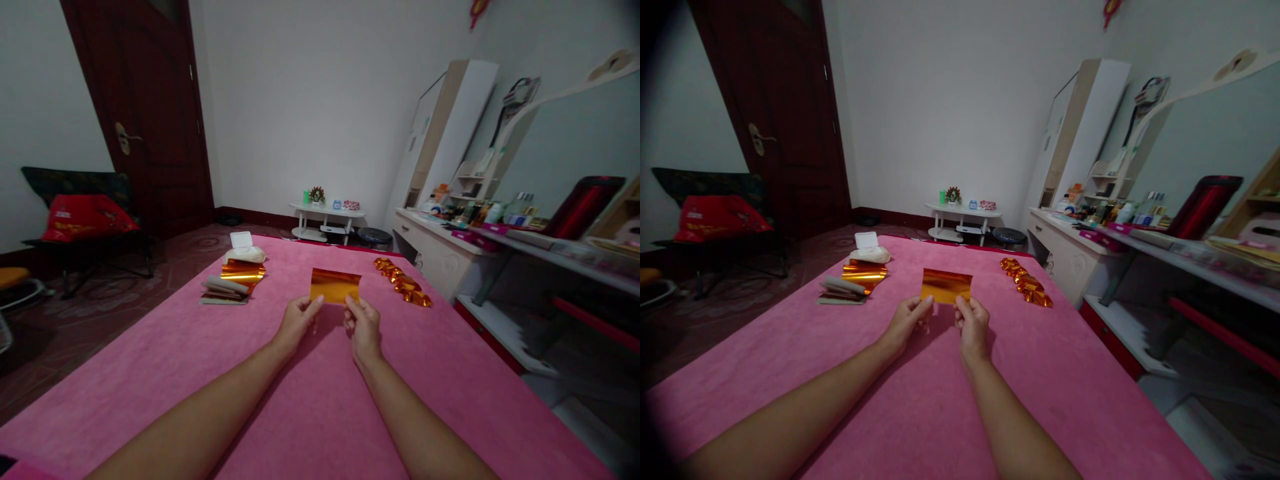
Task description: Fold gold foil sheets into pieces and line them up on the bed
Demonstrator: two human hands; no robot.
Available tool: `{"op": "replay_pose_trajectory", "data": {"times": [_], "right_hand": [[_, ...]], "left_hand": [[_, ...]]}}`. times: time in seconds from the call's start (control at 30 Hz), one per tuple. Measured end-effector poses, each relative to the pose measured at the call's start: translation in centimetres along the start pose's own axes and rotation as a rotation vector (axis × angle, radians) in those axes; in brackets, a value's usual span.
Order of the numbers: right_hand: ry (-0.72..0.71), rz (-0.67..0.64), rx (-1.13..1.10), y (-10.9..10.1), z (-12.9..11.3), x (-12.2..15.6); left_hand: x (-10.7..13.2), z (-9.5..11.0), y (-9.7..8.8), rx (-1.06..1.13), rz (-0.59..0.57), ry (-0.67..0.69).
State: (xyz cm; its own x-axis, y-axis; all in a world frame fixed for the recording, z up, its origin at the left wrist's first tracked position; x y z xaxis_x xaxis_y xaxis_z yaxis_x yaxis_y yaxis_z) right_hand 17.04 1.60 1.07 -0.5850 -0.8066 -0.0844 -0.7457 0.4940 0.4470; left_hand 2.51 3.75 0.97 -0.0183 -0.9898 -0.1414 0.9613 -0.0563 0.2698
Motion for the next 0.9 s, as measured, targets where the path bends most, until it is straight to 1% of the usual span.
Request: {"op": "replay_pose_trajectory", "data": {"times": [0.07, 0.13, 0.17, 0.27, 0.3, 0.33, 0.43, 0.57, 0.6, 0.63, 0.67, 0.7, 0.77, 0.8, 0.83, 0.9], "right_hand": [[0.003, -0.032, -0.016, 0.3, 0.1, 0.5], [0.045, -0.068, -0.055, 0.6, 0.3, 1.0], [0.075, -0.108, -0.061, 0.9, 0.5, 1.4], [0.124, -0.252, 0.002, 1.8, 1.2, 2.6], [0.12, -0.274, 0.026, 2.0, 1.3, 2.9], [0.111, -0.269, 0.038, 2.1, 1.4, 3.1], [0.074, -0.144, 0.008, 1.7, 0.9, 2.4], [0.041, 0.085, -0.097, -0.4, -0.3, -0.3], [0.052, 0.127, -0.123, -1.0, -0.5, -0.9], [0.075, 0.141, -0.144, -1.4, -0.6, -1.3], [0.108, 0.121, -0.151, -1.5, -0.7, -1.5], [0.142, 0.066, -0.137, -1.5, -0.6, -1.5], [0.171, -0.098, -0.063, -0.8, -0.4, -1.0], [0.151, -0.173, -0.019, -0.3, -0.3, -0.6], [0.109, -0.215, 0.015, 0.1, -0.2, -0.2], [0.014, -0.216, 0.045, 0.6, -0.2, 0.4]], "left_hand": [[0.3, 0.2, 0.4, -0.015, -0.003, 0.018], [0.6, 0.5, 0.7, 0.015, 0.02, 0.012], [0.8, 0.5, 0.8, 0.04, 0.014, 0.008], [1.3, 0.6, 1.4, 0.104, -0.064, -0.006], [1.4, 0.5, 1.5, 0.112, -0.084, -0.009], [1.5, 0.5, 1.5, 0.113, -0.084, -0.007], [1.2, 0.4, 1.1, 0.085, -0.004, 0.021], [0.3, 0.5, 0.0, 0.057, 0.085, 0.032], [0.1, 0.6, -0.2, 0.058, 0.103, 0.039], [0.0, 0.8, -0.4, 0.058, 0.118, 0.049], [-0.1, 0.9, -0.6, 0.052, 0.128, 0.059], [-0.1, 1.0, -0.6, 0.043, 0.132, 0.07], [0.0, 1.2, -0.5, 0.026, 0.114, 0.096], [0.1, 1.1, -0.4, 0.016, 0.09, 0.105], [0.2, 1.1, -0.2, 0.0, 0.052, 0.109], [0.4, 0.9, 0.2, -0.043, -0.031, 0.111]]}}
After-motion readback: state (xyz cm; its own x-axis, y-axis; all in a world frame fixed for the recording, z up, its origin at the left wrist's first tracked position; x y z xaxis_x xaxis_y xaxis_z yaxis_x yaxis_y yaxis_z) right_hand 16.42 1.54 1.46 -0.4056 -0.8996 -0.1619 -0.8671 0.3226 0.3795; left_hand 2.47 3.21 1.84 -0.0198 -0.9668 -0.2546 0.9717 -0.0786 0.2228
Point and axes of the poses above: each hand's wrist, its own x-axis away from the middle knuckle, its own y-axis out of the palm, z = x × y, the point moved 3 cm from there along -x, towards the middle knuckle, and after that the axes turned 14 degrees about z, right-handed, at the moved point
